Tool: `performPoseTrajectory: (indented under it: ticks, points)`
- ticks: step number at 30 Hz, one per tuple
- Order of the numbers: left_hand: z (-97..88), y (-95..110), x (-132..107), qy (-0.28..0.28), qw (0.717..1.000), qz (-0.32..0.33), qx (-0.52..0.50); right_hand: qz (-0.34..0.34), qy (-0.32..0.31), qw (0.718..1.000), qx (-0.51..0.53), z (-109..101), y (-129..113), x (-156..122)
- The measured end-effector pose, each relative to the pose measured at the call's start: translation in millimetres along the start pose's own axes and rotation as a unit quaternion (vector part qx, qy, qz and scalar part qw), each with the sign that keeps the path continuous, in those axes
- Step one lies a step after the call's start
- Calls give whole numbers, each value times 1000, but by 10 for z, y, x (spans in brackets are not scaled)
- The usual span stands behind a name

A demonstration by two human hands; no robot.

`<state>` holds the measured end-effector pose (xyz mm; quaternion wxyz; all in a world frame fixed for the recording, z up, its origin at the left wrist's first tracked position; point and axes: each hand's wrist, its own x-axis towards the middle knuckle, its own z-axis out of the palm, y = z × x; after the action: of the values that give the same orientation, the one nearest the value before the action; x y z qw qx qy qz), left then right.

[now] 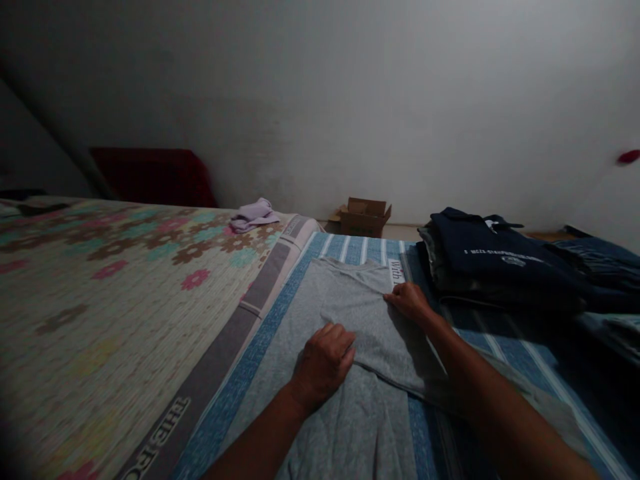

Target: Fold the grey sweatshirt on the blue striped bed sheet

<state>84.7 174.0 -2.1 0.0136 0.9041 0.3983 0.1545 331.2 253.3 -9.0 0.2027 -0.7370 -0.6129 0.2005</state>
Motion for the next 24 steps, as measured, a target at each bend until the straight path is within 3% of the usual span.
performPoseTrajectory:
  ticks: [15, 24]
  points:
    - [-22, 14, -6, -11, 1000, 5, 5, 10, -40, 991, -126, -78, -92, 104]
    - [-14, 27, -9, -11, 1000, 6, 3, -15, -23, 993, -112, -7, -435, 205]
